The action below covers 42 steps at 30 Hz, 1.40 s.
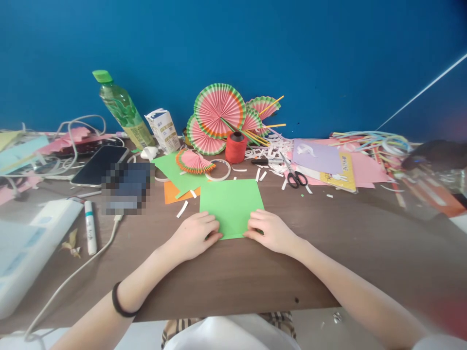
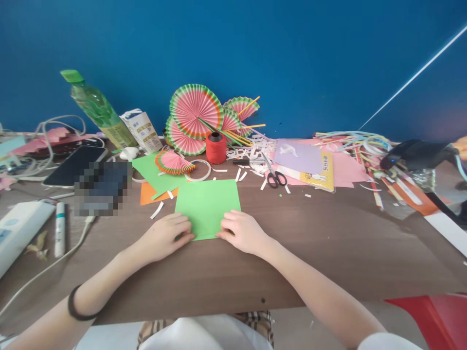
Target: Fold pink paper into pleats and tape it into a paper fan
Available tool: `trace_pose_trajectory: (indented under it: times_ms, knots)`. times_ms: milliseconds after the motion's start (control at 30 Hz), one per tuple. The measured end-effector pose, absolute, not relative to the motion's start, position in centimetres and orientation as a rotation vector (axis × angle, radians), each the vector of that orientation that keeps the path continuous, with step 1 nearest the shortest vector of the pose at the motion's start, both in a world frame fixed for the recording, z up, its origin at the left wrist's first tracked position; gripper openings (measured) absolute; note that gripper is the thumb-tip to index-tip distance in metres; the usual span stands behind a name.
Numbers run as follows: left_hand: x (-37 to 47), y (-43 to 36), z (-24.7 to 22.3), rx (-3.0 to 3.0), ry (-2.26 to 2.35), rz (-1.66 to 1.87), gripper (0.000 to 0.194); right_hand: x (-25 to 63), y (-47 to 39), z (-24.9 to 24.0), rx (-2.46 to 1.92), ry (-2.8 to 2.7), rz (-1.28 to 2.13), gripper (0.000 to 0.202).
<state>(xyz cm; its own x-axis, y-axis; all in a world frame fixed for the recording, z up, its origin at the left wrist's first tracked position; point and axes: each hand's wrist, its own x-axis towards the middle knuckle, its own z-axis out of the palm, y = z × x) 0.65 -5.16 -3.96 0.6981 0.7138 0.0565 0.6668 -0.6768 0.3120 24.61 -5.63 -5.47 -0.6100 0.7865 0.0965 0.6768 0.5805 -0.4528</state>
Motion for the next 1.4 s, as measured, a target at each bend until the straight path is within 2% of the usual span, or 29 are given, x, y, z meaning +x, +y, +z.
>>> trace_pose_trajectory:
  times_ms: [667,1033,1400]
  knots:
    - [0.3,-5.2,-3.8,2.668,1.142,0.197,0.027,24.5,-5.7,-4.9,-1.266,-2.538,0.509,0.031]
    - [-1.1,-4.6,-3.4,2.483,1.114,0.129,0.026,24.8,-5.5,-4.5,-1.323,-2.477,0.662,0.026]
    - [-2.7,-3.9,-2.3,2.269,1.014,0.036,0.007,26.6,-5.0,-3.7,-1.408,-2.435,0.901,0.027]
